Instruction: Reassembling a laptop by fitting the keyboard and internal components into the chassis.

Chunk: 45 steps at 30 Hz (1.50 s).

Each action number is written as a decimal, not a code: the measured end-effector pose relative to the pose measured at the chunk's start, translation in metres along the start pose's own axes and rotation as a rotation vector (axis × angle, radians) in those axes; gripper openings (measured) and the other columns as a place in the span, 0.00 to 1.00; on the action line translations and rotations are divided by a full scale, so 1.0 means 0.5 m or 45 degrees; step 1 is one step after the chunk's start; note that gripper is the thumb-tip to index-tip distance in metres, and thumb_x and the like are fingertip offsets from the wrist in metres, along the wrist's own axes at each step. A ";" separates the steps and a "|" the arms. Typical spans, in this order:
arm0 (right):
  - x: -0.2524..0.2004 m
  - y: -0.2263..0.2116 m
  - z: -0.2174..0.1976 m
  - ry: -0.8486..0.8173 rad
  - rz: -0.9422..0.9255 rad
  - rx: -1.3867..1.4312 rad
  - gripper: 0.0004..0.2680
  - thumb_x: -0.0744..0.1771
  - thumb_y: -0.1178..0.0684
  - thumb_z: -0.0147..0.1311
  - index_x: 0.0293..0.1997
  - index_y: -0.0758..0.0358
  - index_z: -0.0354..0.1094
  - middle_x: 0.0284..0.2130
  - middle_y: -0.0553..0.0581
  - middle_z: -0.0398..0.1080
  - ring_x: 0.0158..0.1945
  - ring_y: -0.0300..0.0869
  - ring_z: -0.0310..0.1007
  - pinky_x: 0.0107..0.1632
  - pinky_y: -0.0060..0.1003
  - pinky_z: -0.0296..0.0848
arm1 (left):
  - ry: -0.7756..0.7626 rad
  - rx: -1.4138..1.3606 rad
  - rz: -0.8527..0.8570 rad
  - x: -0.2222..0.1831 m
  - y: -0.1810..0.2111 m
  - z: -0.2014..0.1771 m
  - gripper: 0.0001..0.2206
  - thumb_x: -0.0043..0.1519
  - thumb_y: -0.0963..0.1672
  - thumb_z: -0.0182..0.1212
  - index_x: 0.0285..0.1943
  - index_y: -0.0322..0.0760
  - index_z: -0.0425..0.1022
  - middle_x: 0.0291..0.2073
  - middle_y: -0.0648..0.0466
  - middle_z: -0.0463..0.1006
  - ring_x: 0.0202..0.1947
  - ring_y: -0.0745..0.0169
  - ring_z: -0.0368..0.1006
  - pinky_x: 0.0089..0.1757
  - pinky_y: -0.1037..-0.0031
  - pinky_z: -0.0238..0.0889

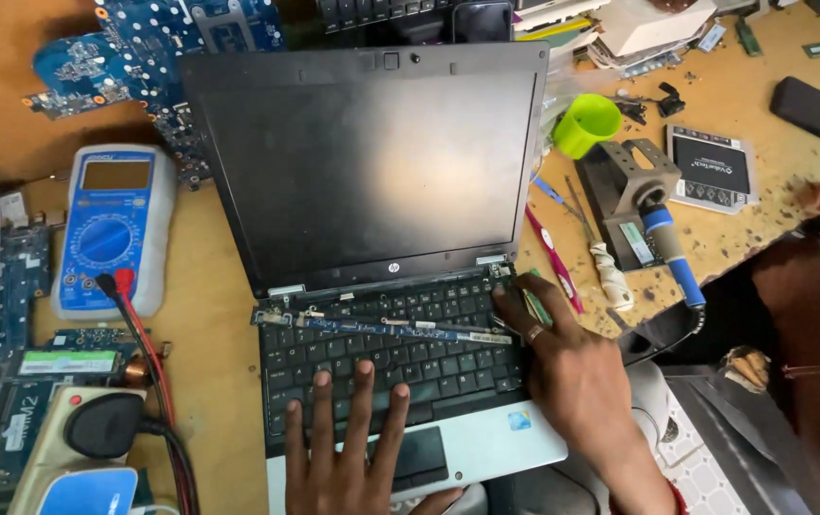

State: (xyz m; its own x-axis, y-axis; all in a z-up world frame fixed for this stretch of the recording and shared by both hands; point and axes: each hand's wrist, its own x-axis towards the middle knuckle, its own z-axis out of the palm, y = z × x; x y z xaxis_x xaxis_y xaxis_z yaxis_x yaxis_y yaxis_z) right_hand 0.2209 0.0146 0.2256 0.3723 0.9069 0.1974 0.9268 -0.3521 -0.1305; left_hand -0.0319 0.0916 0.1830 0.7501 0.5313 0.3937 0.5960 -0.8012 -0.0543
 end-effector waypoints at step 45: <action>-0.078 0.025 -0.007 0.485 0.221 0.889 0.10 0.68 0.62 0.51 0.55 0.66 0.73 0.44 0.60 0.72 0.47 0.46 0.77 0.50 0.36 0.73 | -0.276 -0.511 0.199 0.196 0.110 -0.004 0.27 0.65 0.48 0.43 0.75 0.38 0.62 0.76 0.52 0.60 0.76 0.45 0.50 0.70 0.46 0.35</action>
State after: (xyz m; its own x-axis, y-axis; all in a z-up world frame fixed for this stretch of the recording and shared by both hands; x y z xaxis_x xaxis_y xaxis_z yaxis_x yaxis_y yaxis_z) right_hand 0.2180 -0.0258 0.2198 0.6154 0.6675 0.4191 0.6569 -0.1405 -0.7407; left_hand 0.0739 0.0991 0.2203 0.8899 0.4068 0.2063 0.3453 -0.8964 0.2778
